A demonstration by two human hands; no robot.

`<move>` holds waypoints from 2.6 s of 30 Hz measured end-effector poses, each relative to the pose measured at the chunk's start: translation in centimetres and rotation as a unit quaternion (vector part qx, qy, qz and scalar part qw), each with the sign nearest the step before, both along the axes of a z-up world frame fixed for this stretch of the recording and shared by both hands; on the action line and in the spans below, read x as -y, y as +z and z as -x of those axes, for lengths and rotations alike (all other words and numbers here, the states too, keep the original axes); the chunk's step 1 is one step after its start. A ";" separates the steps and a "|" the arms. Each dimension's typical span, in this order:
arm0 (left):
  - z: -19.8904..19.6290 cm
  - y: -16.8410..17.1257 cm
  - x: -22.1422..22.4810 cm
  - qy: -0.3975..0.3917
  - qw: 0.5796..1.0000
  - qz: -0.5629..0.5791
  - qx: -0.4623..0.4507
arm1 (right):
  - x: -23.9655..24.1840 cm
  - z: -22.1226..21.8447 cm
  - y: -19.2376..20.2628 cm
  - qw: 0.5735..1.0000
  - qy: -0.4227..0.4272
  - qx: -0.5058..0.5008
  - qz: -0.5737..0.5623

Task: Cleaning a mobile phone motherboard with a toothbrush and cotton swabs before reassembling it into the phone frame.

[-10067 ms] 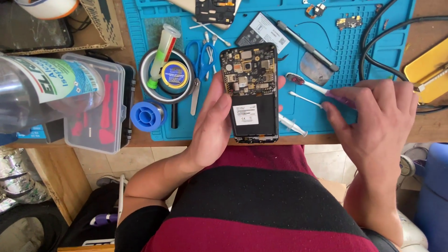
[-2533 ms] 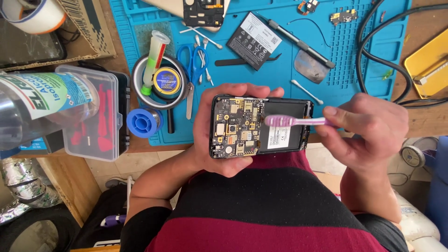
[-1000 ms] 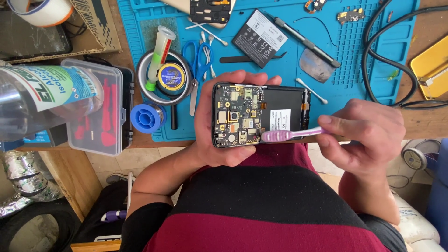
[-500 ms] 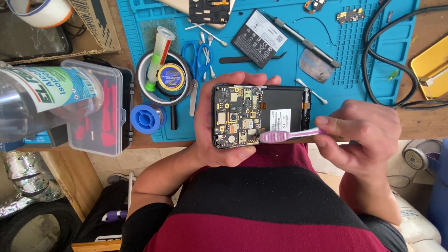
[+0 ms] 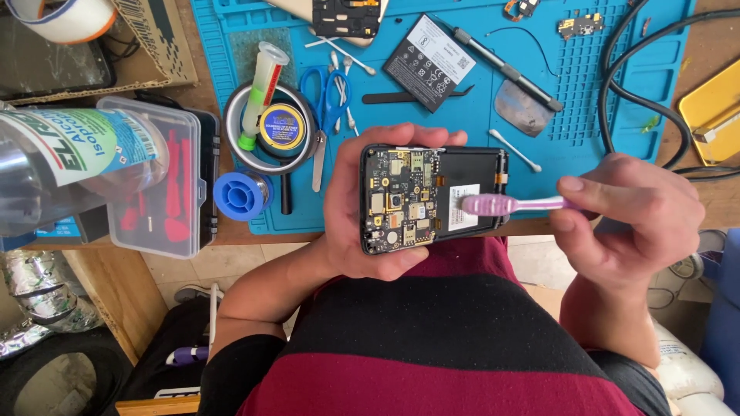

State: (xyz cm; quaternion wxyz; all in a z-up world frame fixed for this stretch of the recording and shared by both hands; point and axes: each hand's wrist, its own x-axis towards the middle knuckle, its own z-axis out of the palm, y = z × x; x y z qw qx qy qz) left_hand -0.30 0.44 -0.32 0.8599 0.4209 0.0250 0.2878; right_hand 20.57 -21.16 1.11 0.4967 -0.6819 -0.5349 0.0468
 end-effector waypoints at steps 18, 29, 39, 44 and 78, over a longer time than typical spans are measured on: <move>0.1 0.1 0.1 -0.006 1.000 0.009 0.005 | 0.5 -0.7 -0.6 0.999 -0.010 0.003 0.050; 0.8 -1.4 0.1 0.003 0.990 0.141 0.006 | 0.2 -0.6 0.7 0.944 -0.027 0.203 0.257; 1.0 -0.9 -0.6 -0.031 0.997 0.075 0.005 | -5.1 -1.6 2.8 0.867 -0.035 0.326 0.376; 1.2 -0.3 -0.7 -0.037 0.996 0.077 0.014 | -6.2 -1.8 2.8 0.866 -0.011 0.326 0.379; 0.0 1.0 -0.7 -0.016 0.998 0.058 0.007 | -5.5 0.1 3.0 0.962 0.198 -0.155 0.106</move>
